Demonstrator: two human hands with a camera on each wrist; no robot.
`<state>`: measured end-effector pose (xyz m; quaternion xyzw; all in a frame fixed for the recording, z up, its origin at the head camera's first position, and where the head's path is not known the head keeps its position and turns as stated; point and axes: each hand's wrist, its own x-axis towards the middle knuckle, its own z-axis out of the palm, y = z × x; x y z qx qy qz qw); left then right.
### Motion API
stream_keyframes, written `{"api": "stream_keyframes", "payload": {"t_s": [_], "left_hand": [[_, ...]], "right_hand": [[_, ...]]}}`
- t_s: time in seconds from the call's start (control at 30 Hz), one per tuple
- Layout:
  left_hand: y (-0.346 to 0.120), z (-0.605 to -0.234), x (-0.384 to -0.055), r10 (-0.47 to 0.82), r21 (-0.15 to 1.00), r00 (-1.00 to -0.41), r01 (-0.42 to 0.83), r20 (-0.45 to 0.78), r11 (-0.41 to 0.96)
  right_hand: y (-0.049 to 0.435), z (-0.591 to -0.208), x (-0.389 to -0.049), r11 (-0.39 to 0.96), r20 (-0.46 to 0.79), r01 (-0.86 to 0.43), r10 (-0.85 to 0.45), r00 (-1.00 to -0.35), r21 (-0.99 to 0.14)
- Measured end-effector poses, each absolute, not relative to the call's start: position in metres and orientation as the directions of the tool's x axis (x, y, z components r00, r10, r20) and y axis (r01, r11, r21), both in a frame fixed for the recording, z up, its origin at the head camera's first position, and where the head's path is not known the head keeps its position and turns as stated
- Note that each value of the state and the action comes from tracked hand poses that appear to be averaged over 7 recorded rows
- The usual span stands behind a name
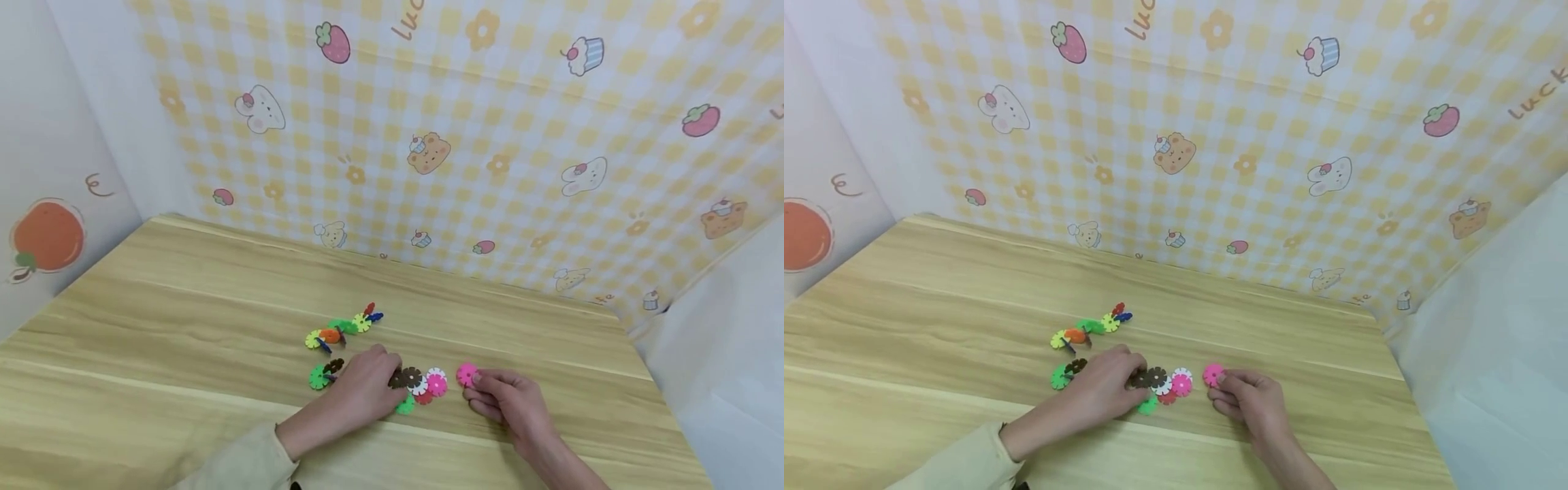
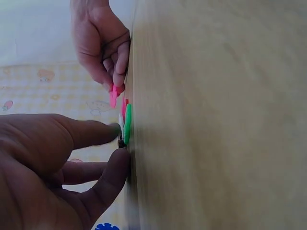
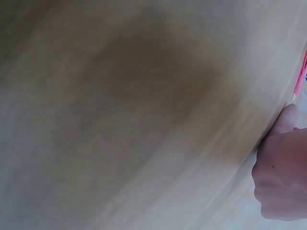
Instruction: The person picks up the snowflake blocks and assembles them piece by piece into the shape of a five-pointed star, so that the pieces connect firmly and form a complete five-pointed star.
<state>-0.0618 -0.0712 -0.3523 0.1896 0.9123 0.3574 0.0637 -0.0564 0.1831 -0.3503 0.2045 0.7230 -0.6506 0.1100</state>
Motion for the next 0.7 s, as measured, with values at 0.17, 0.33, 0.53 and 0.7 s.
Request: {"api": "stream_keyframes", "payload": {"t_s": [0.17, 0.33, 0.53, 0.7], "left_hand": [[-0.069, -0.351, -0.064, 0.393, 0.665, -0.919, 0.299, 0.009, 0.685], [-0.067, -0.35, -0.065, 0.384, 0.601, -0.923, 0.311, 0.007, 0.736], [-0.067, -0.35, -0.066, 0.374, 0.634, -0.927, 0.277, -0.021, 0.722], [-0.068, -0.35, -0.068, 0.38, 0.697, -0.925, 0.278, 0.008, 0.661]], "right_hand": [[0.186, -0.35, -0.055, 0.042, -0.43, 0.438, 0.121, -0.895, -0.898], [0.185, -0.348, -0.053, 0.036, -0.435, 0.439, 0.081, -0.897, -0.898], [0.168, -0.339, -0.046, 0.046, -0.413, 0.414, 0.034, -0.91, -0.909], [0.147, -0.33, -0.044, 0.071, -0.386, 0.385, -0.001, -0.923, -0.92]]}}
